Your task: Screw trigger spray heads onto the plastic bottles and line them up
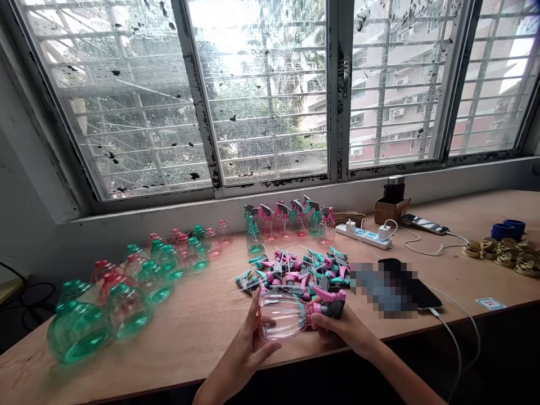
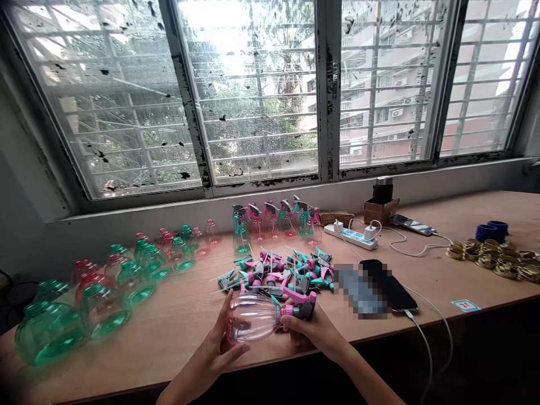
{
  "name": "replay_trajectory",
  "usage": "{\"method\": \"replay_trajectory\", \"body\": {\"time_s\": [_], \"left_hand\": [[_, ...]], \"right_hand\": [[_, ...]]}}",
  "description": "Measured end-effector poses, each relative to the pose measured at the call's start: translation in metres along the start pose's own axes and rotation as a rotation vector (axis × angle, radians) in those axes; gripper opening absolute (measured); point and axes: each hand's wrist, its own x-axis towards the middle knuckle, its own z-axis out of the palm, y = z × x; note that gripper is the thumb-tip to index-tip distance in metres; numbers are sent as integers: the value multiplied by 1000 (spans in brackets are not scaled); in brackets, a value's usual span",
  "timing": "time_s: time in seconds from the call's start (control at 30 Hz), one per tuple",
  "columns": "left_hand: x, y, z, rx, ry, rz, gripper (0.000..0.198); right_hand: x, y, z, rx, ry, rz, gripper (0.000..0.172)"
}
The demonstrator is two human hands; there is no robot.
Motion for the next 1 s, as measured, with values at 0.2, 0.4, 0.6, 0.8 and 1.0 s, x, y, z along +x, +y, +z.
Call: {"method": "replay_trajectory", "body": {"time_s": [0.2,0.4,0.6,0.8,1.0], "left_hand": [[-2,9,2,-114,-7,-14,101],[-1,1,0,-178,-29,-47,106],[0,2,0,-130,-10,-1,106],[0,-3,-1,-74,-5,-17,102],[-1,2,2,-106,-2,-40,103]], "right_hand": [[1,2,0,-35,-8,-5,51],[1,3,-1,-10,-22,-25,47],[1,-3,1,-12,9,-19,48],[-2,5,5,1,110,1,42],[-2,-2,4,-9,58,37,44]]}}
